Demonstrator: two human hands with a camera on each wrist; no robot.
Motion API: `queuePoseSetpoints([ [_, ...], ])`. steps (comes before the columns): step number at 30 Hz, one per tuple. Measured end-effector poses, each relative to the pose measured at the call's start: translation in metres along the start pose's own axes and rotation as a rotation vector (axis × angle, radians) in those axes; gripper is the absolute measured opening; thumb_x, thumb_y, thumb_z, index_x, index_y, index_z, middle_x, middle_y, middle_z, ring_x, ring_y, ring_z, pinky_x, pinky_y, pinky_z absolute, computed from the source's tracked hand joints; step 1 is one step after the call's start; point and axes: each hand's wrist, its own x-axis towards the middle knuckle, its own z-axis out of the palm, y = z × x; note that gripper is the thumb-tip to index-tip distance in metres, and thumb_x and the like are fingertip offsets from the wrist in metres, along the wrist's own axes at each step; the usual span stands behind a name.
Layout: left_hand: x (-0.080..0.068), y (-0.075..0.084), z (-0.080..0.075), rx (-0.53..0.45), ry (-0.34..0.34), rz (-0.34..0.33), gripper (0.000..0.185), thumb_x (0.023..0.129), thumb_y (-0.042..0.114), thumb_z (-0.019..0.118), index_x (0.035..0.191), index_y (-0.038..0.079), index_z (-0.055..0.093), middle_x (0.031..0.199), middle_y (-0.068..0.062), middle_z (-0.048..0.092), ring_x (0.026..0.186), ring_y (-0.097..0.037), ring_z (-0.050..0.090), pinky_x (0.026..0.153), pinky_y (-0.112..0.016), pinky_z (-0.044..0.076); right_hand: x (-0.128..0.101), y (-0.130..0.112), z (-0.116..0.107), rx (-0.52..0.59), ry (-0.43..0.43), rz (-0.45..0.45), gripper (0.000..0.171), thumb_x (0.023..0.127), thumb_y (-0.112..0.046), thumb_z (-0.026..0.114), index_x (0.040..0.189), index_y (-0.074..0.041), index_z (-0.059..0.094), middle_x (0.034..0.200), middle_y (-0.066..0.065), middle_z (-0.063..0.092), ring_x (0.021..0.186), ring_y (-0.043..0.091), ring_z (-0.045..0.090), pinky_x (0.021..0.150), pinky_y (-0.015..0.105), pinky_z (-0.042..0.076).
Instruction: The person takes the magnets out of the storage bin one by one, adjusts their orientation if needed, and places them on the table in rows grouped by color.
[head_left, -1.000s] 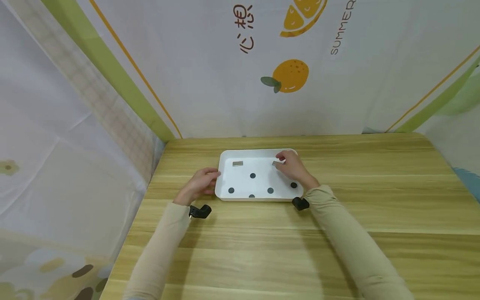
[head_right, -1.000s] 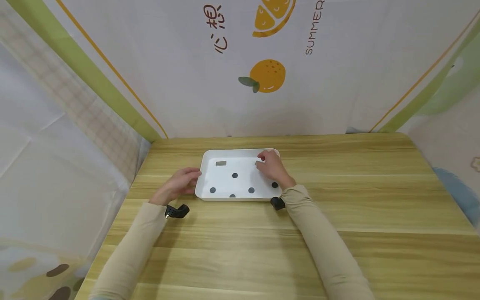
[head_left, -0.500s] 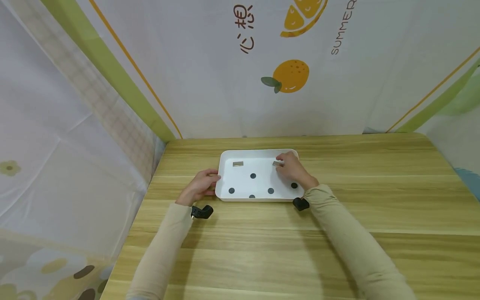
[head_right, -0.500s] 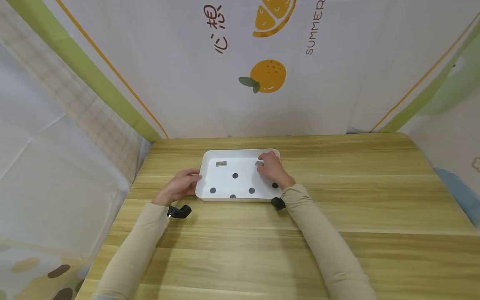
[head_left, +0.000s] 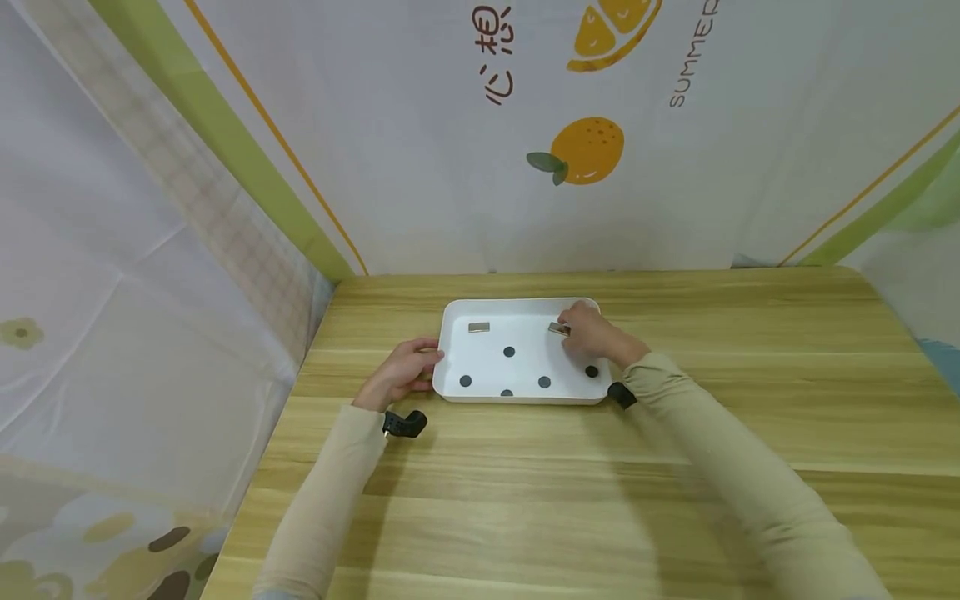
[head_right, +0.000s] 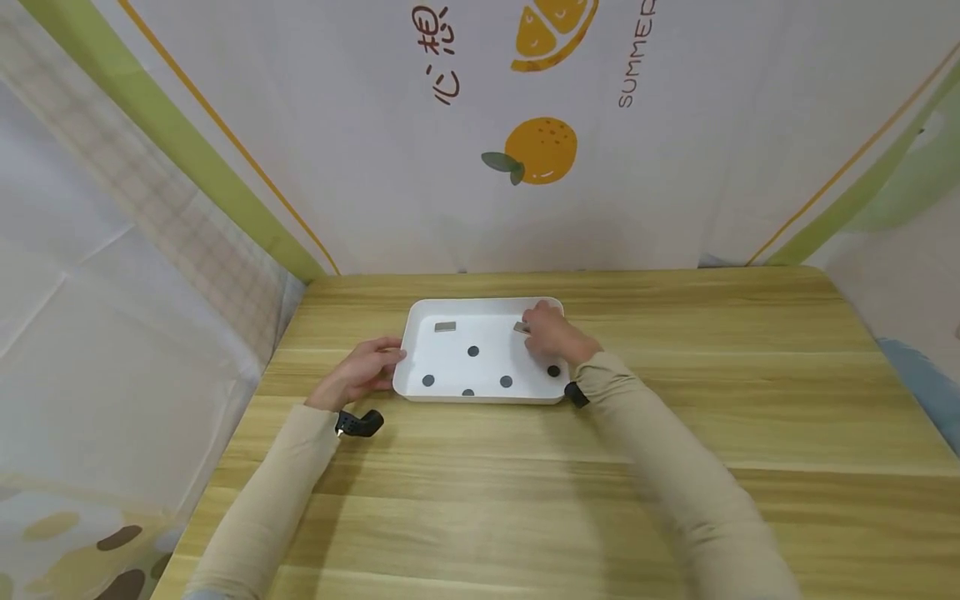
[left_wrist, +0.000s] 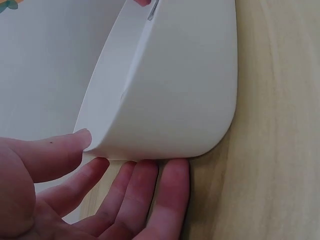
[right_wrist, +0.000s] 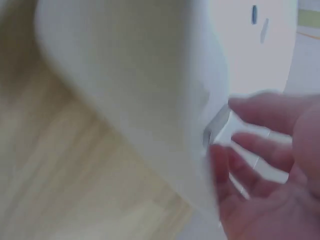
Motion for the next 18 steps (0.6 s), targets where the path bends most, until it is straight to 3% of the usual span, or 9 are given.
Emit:
queuePoseSetpoints([
  [5,0.000,0.001,0.001,-0.019,0.002,-0.006,0.047,0.101,0.013,0.048,0.145,0.003,0.036,0.129,-0.022,0.055,0.090,-0.015,0.062,0.071,-0.031,0.055,-0.002,0.002,-0.008,-0.083,-0.043,-0.038,0.023,0.088,-0.005,0.062,0.108,0.005,0.064,0.112,0.021,0.058,0.102,0.032,0.051,0.091,0.044,0.043],
  [12,0.002,-0.002,0.000,-0.021,0.006,-0.005,0.047,0.101,0.013,0.048,0.145,0.002,0.035,0.133,-0.022,0.052,0.093,-0.016,0.062,0.072,-0.032,0.055,-0.005,0.005,-0.011,-0.229,-0.051,-0.023,0.028,0.093,-0.016,0.061,0.119,-0.007,0.064,0.127,0.017,0.055,0.117,0.037,0.046,0.103,0.058,0.032],
  [18,0.000,-0.003,0.001,-0.011,0.033,-0.018,0.045,0.101,0.015,0.050,0.144,0.005,0.039,0.131,-0.021,0.055,0.096,-0.020,0.063,0.073,-0.033,0.055,0.002,0.009,-0.007,-0.287,-0.055,-0.026,0.029,0.094,-0.024,0.062,0.119,-0.011,0.063,0.123,0.013,0.057,0.116,0.034,0.047,0.103,0.057,0.031],
])
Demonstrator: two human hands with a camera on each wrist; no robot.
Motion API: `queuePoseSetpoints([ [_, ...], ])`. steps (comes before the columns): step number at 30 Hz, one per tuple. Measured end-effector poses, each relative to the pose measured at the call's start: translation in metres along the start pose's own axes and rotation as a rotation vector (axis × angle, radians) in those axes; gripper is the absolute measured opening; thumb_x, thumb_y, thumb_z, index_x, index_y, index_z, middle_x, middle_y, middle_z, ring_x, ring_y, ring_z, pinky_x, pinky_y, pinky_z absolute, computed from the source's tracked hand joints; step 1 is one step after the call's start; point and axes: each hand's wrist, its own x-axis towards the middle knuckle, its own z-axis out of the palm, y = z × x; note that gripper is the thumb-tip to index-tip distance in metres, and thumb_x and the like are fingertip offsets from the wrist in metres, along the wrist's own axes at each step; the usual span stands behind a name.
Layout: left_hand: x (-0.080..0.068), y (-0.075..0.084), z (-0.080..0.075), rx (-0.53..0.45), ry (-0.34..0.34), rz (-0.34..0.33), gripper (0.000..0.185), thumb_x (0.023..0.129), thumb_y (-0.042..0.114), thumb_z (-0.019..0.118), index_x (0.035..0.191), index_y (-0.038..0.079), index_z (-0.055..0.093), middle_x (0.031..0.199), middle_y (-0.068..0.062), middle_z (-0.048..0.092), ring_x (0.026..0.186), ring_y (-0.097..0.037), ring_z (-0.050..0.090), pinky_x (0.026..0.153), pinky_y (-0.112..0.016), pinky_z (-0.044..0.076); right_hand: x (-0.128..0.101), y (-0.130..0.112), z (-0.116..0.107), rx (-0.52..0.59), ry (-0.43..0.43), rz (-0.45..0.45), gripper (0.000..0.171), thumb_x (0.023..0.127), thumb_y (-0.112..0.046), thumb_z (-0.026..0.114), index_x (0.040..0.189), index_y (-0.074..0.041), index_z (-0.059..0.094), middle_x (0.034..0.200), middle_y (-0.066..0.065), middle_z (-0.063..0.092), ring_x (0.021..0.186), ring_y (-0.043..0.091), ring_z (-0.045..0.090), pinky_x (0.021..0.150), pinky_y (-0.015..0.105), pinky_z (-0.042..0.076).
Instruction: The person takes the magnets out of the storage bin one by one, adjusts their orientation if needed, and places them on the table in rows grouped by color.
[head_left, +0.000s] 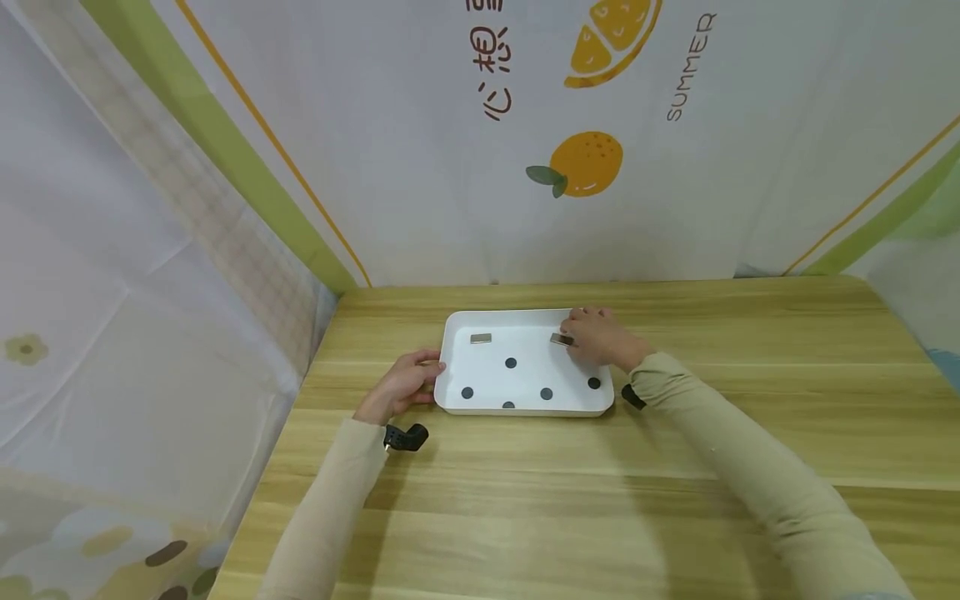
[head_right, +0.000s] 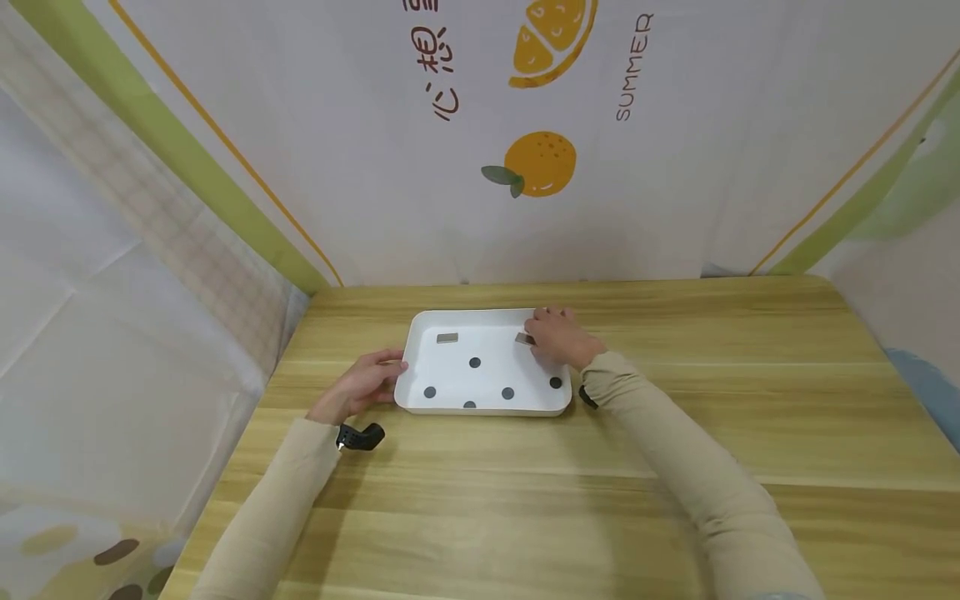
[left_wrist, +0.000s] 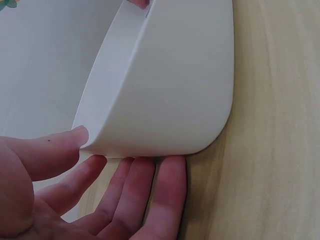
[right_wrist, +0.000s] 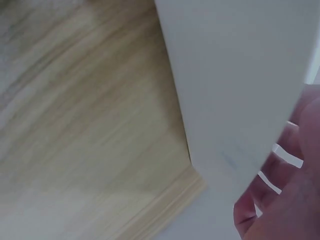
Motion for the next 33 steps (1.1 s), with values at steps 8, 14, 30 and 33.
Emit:
queuePoseSetpoints([
  [8,-0.004,-0.002,-0.001,-0.009,-0.046,0.047,0.050,0.099,0.018,0.053,0.144,0.002,0.037,0.127,-0.019,0.058,0.098,-0.019,0.064,0.076,-0.034,0.056,0.005,0.001,0.008,-0.021,0.024,-0.009,0.024,0.095,-0.024,0.059,0.114,-0.011,0.064,0.117,0.012,0.058,0.110,0.032,0.049,0.099,0.056,0.033],
  [14,0.001,-0.004,0.001,-0.008,-0.014,0.013,0.047,0.101,0.015,0.049,0.145,0.005,0.037,0.135,-0.022,0.053,0.098,-0.018,0.063,0.075,-0.032,0.055,0.008,0.001,0.012,-0.001,0.052,-0.023,0.018,0.096,-0.021,0.057,0.109,-0.012,0.065,0.109,0.010,0.059,0.102,0.029,0.051,0.092,0.051,0.033],
  [30,0.000,-0.004,0.002,-0.023,-0.009,0.021,0.046,0.101,0.014,0.050,0.144,0.003,0.038,0.130,-0.022,0.056,0.089,-0.014,0.065,0.072,-0.032,0.056,0.009,0.003,0.013,0.082,0.082,-0.031,0.005,0.092,-0.015,0.064,0.091,-0.012,0.068,0.093,0.005,0.060,0.088,0.022,0.054,0.098,0.058,0.035],
  [33,0.001,-0.004,0.001,-0.020,-0.009,0.024,0.046,0.101,0.014,0.049,0.144,0.003,0.038,0.131,-0.022,0.055,0.089,-0.014,0.065,0.072,-0.032,0.056,0.010,0.003,0.013,0.083,0.079,-0.023,0.005,0.092,-0.016,0.064,0.091,-0.011,0.068,0.093,0.005,0.061,0.088,0.022,0.054,0.096,0.055,0.037],
])
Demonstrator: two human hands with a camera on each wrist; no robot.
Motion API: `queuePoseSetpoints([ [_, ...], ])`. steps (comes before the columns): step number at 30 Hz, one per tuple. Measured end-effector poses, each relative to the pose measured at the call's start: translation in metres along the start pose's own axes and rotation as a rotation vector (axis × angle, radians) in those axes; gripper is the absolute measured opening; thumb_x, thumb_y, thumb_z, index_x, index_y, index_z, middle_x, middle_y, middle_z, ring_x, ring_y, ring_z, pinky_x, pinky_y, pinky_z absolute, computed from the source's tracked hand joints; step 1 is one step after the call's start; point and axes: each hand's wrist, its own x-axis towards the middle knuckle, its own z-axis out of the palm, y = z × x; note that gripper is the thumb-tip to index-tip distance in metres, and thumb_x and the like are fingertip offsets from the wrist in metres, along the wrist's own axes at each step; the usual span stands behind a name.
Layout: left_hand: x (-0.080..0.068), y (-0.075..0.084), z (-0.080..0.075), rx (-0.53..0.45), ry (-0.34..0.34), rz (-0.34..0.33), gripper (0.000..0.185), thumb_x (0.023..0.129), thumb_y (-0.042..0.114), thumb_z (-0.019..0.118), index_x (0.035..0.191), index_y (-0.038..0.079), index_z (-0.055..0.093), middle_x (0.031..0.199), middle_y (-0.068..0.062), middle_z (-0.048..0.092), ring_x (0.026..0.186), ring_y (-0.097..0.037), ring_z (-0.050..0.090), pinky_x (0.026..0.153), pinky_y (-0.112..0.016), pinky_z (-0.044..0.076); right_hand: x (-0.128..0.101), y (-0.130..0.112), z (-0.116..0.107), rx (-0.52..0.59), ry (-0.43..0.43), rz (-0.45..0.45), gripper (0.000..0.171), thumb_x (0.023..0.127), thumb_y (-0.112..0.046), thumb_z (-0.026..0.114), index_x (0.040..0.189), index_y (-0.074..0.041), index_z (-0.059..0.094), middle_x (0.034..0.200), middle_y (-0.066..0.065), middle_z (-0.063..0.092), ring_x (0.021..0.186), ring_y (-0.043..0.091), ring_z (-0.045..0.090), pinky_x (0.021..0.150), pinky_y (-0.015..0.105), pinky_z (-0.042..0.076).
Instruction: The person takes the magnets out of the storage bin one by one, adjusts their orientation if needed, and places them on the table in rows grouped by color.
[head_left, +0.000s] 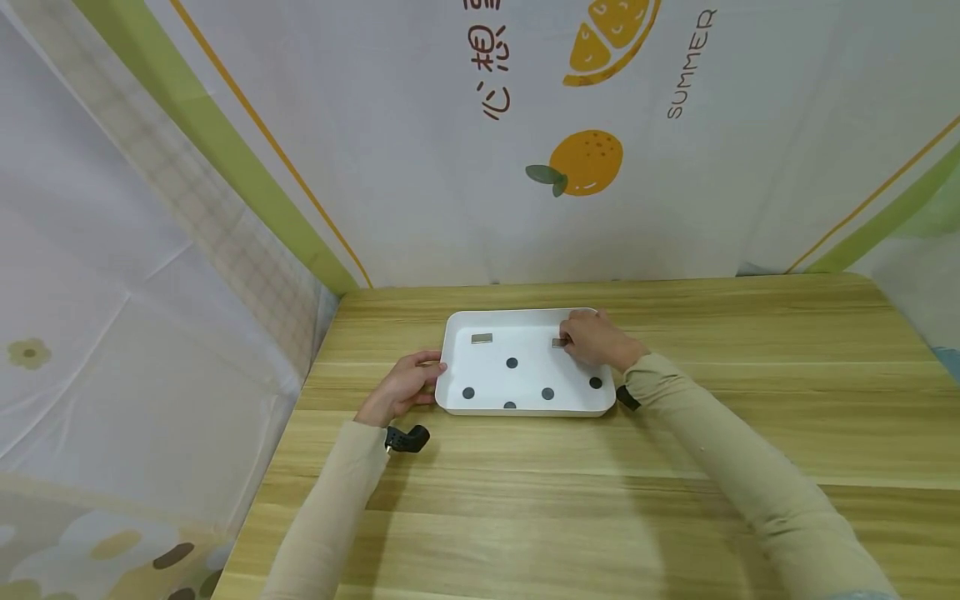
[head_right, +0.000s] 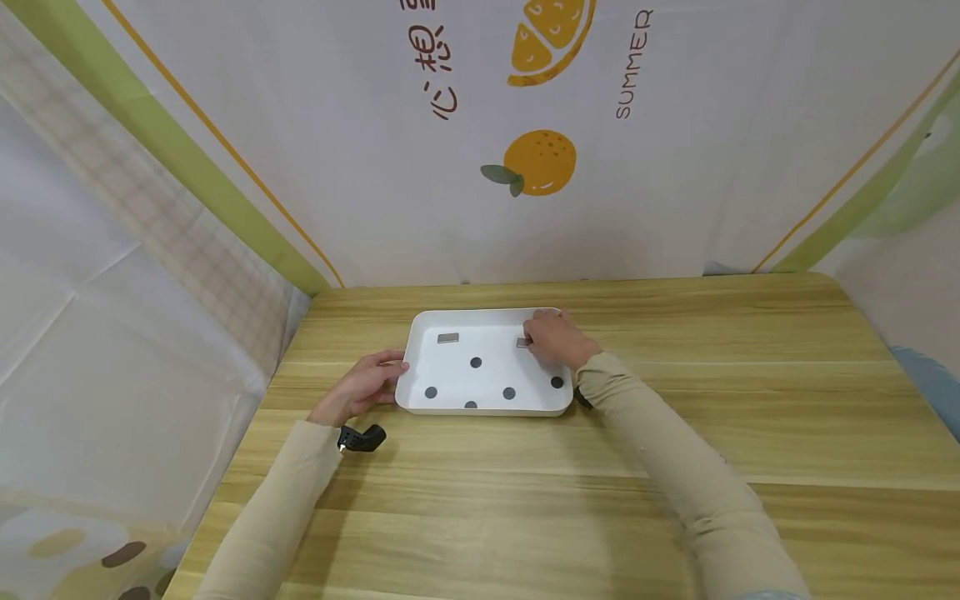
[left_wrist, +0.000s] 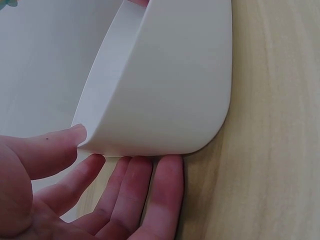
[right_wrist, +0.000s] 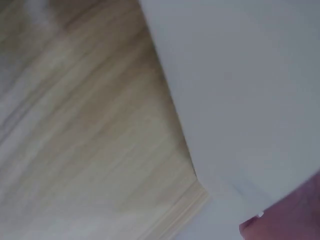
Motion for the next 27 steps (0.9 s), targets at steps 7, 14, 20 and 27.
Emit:
queuePoseSetpoints([
  [7,-0.0013,0.0005,0.0009,-0.004,0.003,-0.001,0.047,0.101,0.014,0.051,0.144,0.003,0.038,0.135,-0.023,0.053,0.092,-0.016,0.064,0.073,-0.032,0.056,0.0010,-0.0023,-0.0012,-0.019,-0.050,0.031,0.011,0.094,-0.018,0.061,0.098,-0.008,0.064,0.099,0.008,0.060,0.093,0.024,0.054,0.095,0.051,0.038],
  [14,-0.0011,0.0002,0.0010,-0.010,0.010,-0.004,0.046,0.100,0.013,0.051,0.144,0.003,0.039,0.132,-0.021,0.055,0.089,-0.015,0.065,0.072,-0.032,0.056,0.0019,-0.0034,-0.0012,-0.056,-0.107,0.049,0.012,0.096,-0.019,0.056,0.099,-0.007,0.058,0.099,0.010,0.057,0.100,0.029,0.052,0.096,0.049,0.037],
  [20,-0.0002,0.0007,0.0001,-0.013,0.003,0.000,0.047,0.100,0.013,0.051,0.144,0.002,0.038,0.131,-0.021,0.055,0.090,-0.016,0.065,0.072,-0.033,0.056,0.0014,-0.0035,-0.0017,-0.028,-0.101,0.061,0.011,0.095,-0.019,0.055,0.099,-0.009,0.055,0.099,0.009,0.056,0.105,0.031,0.051,0.101,0.051,0.034],
  [27,-0.0009,0.0005,0.0012,-0.011,0.014,-0.016,0.047,0.100,0.013,0.052,0.144,0.004,0.038,0.134,-0.021,0.054,0.088,-0.015,0.065,0.071,-0.032,0.056,0.0003,-0.0032,-0.0024,0.004,-0.084,0.052,0.006,0.094,-0.016,0.055,0.095,-0.010,0.054,0.096,0.008,0.055,0.096,0.028,0.049,0.097,0.050,0.034],
])
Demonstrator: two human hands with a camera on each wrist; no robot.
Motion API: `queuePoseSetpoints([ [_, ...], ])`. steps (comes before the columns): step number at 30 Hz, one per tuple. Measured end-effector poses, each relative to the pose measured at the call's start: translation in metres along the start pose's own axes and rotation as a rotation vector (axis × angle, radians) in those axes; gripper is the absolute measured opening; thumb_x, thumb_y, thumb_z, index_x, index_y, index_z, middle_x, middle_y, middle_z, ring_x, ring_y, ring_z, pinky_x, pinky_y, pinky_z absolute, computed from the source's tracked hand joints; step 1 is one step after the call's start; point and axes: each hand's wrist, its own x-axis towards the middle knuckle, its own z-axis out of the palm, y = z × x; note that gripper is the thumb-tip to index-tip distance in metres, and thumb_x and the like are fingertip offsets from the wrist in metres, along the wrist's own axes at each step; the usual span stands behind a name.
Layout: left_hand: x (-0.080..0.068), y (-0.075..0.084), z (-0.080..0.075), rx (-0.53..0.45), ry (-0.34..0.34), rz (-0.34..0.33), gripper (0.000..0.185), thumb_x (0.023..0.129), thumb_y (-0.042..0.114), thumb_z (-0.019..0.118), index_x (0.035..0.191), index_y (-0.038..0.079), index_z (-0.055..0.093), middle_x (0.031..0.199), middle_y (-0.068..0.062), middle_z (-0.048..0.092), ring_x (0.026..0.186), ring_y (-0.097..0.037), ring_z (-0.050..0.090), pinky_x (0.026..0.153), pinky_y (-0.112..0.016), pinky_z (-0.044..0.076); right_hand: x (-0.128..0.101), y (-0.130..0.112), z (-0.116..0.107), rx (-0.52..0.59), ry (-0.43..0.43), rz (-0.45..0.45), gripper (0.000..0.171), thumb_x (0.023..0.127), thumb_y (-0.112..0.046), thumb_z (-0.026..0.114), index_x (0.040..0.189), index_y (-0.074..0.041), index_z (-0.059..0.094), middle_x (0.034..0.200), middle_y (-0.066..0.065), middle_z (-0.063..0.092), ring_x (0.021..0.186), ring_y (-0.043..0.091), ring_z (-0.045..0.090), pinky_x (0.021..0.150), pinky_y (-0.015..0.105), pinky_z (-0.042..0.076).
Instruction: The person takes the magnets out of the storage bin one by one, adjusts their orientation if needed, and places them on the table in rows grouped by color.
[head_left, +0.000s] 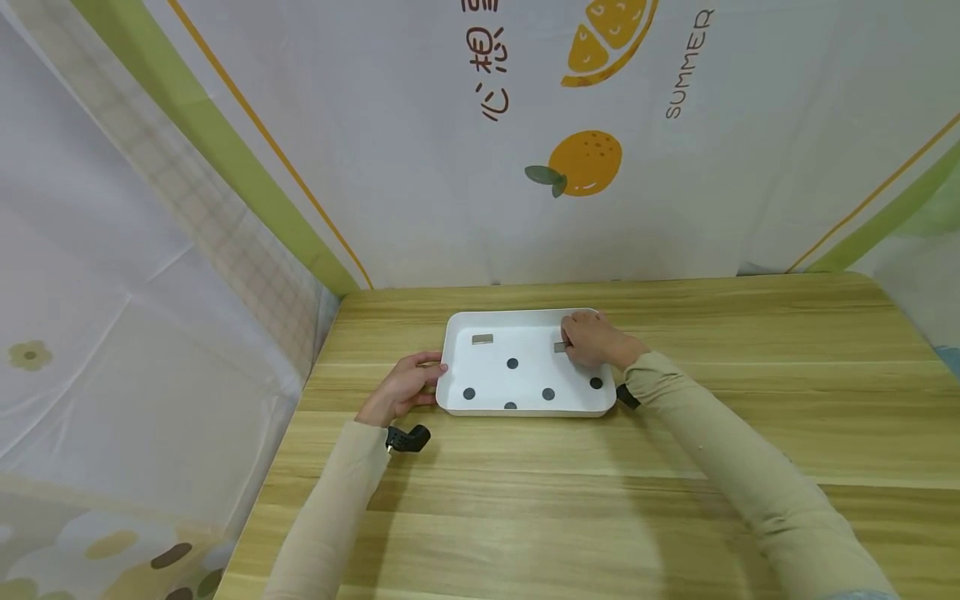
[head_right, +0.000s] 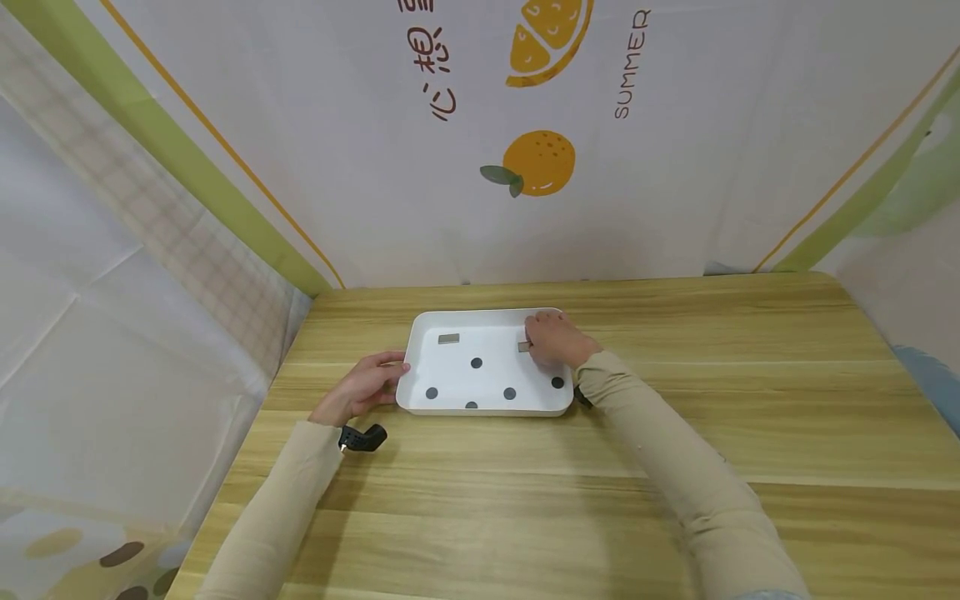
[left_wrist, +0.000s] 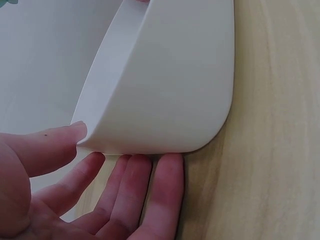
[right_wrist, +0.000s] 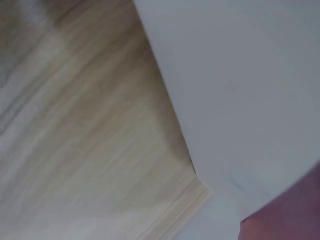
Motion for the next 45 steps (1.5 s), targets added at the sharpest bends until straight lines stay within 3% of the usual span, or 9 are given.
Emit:
queuePoseSetpoints([
  [8,-0.0010,0.0020,-0.0008,-0.010,0.000,0.000,0.049,0.099,0.014,0.053,0.144,0.003,0.038,0.125,-0.020,0.060,0.086,-0.015,0.065,0.069,-0.030,0.055,-0.0009,0.0016,0.0015,0.011,0.015,-0.015,0.005,0.092,-0.014,0.058,0.093,-0.011,0.055,0.092,0.006,0.055,0.090,0.025,0.049,0.090,0.047,0.035],
  [15,0.0003,0.0021,-0.0014,-0.011,-0.012,0.001,0.049,0.099,0.014,0.052,0.144,0.002,0.037,0.123,-0.019,0.060,0.086,-0.015,0.065,0.070,-0.031,0.055,-0.0002,0.0030,0.0063,0.001,0.026,-0.027,0.004,0.093,-0.015,0.058,0.094,-0.012,0.057,0.093,0.005,0.055,0.091,0.025,0.048,0.092,0.046,0.034],
  [20,0.0013,0.0027,-0.0011,-0.013,-0.026,0.012,0.049,0.100,0.014,0.051,0.145,0.001,0.036,0.127,-0.022,0.057,0.090,-0.016,0.065,0.072,-0.032,0.056,-0.0025,0.0027,0.0060,0.005,0.049,-0.039,0.005,0.093,-0.013,0.058,0.097,-0.010,0.060,0.093,0.006,0.057,0.088,0.025,0.050,0.091,0.046,0.036],
  [29,-0.0014,0.0047,0.0006,-0.009,0.006,-0.010,0.048,0.100,0.013,0.051,0.145,0.004,0.038,0.134,-0.022,0.054,0.089,-0.014,0.064,0.071,-0.031,0.056,-0.0042,0.0012,0.0067,0.011,0.066,-0.049,0.009,0.094,-0.014,0.060,0.098,-0.011,0.066,0.095,0.006,0.060,0.091,0.025,0.052,0.089,0.045,0.037],
  [45,-0.0012,0.0008,0.0000,-0.008,0.005,0.005,0.048,0.101,0.014,0.050,0.145,0.002,0.037,0.136,-0.022,0.052,0.088,-0.014,0.065,0.071,-0.030,0.055,-0.0081,0.0009,0.0083,0.029,0.104,-0.056,0.006,0.093,-0.014,0.060,0.093,-0.011,0.065,0.092,0.004,0.059,0.090,0.023,0.052,0.085,0.042,0.037],
])
